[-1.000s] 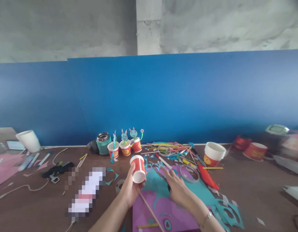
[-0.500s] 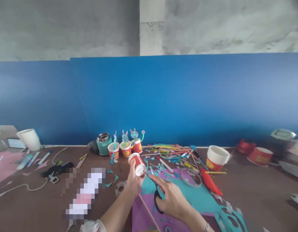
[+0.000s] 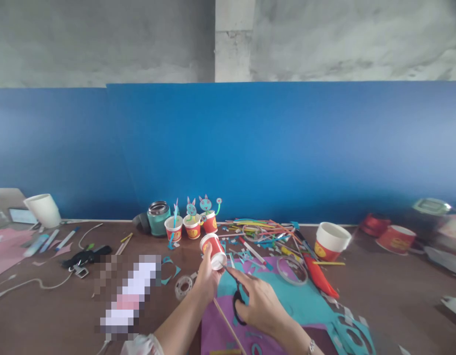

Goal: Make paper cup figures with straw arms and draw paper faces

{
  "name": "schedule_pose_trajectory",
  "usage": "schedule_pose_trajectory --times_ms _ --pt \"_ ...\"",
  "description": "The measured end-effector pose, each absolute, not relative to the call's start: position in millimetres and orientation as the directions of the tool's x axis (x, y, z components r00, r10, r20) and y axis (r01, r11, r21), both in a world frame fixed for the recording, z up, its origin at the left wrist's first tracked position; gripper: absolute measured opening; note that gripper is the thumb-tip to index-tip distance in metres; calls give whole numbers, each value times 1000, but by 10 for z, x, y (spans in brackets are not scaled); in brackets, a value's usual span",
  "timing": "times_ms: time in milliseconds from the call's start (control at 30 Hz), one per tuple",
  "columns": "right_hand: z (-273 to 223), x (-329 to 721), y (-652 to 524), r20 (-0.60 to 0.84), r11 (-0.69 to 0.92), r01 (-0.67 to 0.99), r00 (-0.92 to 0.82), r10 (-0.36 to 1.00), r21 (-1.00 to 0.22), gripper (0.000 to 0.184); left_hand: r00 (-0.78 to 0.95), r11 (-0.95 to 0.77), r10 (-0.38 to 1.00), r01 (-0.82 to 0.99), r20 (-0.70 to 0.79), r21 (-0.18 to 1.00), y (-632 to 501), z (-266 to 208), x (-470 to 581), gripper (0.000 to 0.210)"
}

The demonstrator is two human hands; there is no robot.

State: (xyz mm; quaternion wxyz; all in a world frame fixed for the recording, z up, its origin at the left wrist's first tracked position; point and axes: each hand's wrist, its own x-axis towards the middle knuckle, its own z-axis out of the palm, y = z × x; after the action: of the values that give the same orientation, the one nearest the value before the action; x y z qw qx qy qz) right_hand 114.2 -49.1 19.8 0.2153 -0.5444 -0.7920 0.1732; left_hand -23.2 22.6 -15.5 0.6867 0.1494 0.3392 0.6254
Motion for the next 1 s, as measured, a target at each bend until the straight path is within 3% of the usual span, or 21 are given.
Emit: schedule_pose_trajectory --times_ms 100,167,233,300,400,467,533,600,667,733,833,900,933,1000 --pt "160 1129 -470 145 318 747 -289 946 -584 68 -31 148 964 -760 -263 632 233 -184 -216 51" --pt "127 1120 -439 105 255 653 -260 960 -713 66 -39 132 968 -758 -247 638 233 -194 -206 51" --pt "115 1120 -405 11 128 442 -259 966 -888 61 -62 100 973 -754 -222 649 227 -192 -196 51" --pt "136 1132 -382 -130 -86 159 -289 949 -984 55 -101 53 976 -747 -191 663 218 -180 -187 51" --pt "201 1154 -385 -320 -369 -86 -344 883 -926 55 -147 3 976 -732 -162 682 205 -161 -176 49" --pt "231 1149 -416 -314 -333 -6 -318 894 -943 56 -164 -8 974 -719 -159 695 199 -151 -175 49" --pt "232 1125 -463 -142 -72 284 -236 961 -956 58 -170 -9 973 -707 -157 707 193 -140 -181 48" --pt "210 1092 -512 107 210 604 -202 974 -769 61 -169 -14 976 -687 -140 727 183 -127 -191 46" --pt "179 1066 -538 248 325 764 -220 944 -558 63 -172 -25 978 -662 -119 749 167 -115 -195 44" --pt "147 1051 -526 233 317 768 -221 947 -557 63 -168 -15 979 -632 -117 775 143 -107 -185 43" --pt "100 1043 -454 34 139 536 -201 979 -833 62 -127 35 982 -600 -138 799 96 -97 -148 42" --pt "81 1043 -411 -57 22 348 -214 975 -937 61 -128 33 983 -579 -131 815 65 -77 -130 40" --pt "80 1044 -402 -56 16 321 -213 975 -947 60 -145 17 982 -567 -121 824 51 -62 -128 38" --pt "95 1049 -411 15 94 428 -185 983 -899 62 -174 -7 979 -546 -106 838 24 -30 -144 34"
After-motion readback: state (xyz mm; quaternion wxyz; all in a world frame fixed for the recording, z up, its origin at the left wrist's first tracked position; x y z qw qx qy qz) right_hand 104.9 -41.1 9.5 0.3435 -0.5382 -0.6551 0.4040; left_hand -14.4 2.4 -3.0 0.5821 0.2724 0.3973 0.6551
